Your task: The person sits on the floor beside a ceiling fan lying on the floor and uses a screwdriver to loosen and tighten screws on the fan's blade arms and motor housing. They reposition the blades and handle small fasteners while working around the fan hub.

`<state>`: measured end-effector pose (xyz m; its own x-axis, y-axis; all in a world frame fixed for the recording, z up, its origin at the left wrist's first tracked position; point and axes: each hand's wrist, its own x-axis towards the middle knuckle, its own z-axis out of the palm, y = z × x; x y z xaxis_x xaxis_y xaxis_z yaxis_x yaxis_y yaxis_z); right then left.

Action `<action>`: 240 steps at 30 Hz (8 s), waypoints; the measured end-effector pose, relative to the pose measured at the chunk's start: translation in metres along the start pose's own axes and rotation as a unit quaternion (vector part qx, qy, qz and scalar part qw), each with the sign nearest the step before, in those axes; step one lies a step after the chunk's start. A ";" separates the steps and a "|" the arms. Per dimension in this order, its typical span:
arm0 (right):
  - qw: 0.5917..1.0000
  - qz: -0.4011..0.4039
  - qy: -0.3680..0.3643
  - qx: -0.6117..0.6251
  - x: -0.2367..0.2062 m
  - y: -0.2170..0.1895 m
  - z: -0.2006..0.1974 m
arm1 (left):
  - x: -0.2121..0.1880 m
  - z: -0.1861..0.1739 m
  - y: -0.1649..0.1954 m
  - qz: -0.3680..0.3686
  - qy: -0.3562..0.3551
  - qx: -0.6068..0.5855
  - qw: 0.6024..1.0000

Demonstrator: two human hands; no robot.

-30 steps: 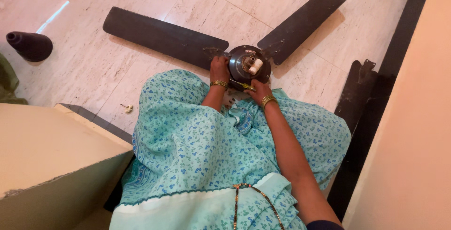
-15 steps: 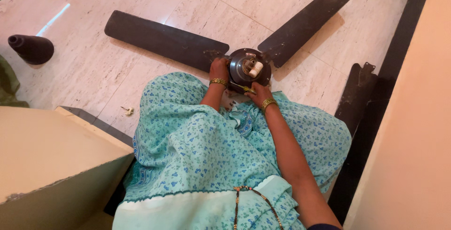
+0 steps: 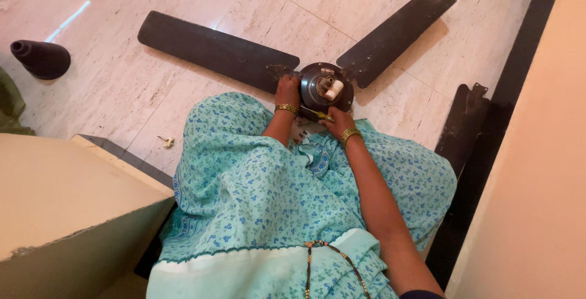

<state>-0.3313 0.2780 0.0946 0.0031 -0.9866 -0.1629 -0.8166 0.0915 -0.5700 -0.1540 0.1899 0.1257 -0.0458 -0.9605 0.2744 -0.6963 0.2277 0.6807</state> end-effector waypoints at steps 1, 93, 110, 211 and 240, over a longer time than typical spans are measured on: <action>1.000 0.004 -0.001 0.004 0.000 0.000 0.000 | -0.001 0.000 0.000 -0.002 -0.002 0.001 1.000; 1.000 0.011 -0.007 -0.003 0.007 0.007 0.003 | 0.005 0.009 -0.001 0.007 0.043 -0.113 0.993; 1.000 0.003 0.007 0.012 0.007 0.012 0.003 | 0.005 0.015 -0.006 -0.073 0.063 -0.167 0.981; 1.000 0.015 -0.026 0.007 0.005 0.005 0.002 | 0.011 0.001 0.004 0.031 0.022 -0.119 0.992; 1.000 0.022 -0.018 0.007 0.004 0.012 0.012 | 0.003 0.007 -0.007 -0.010 0.046 -0.075 0.996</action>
<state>-0.3339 0.2769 0.0781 -0.0123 -0.9762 -0.2164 -0.8088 0.1370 -0.5719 -0.1538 0.1847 0.1167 0.0377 -0.9478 0.3167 -0.5814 0.2369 0.7784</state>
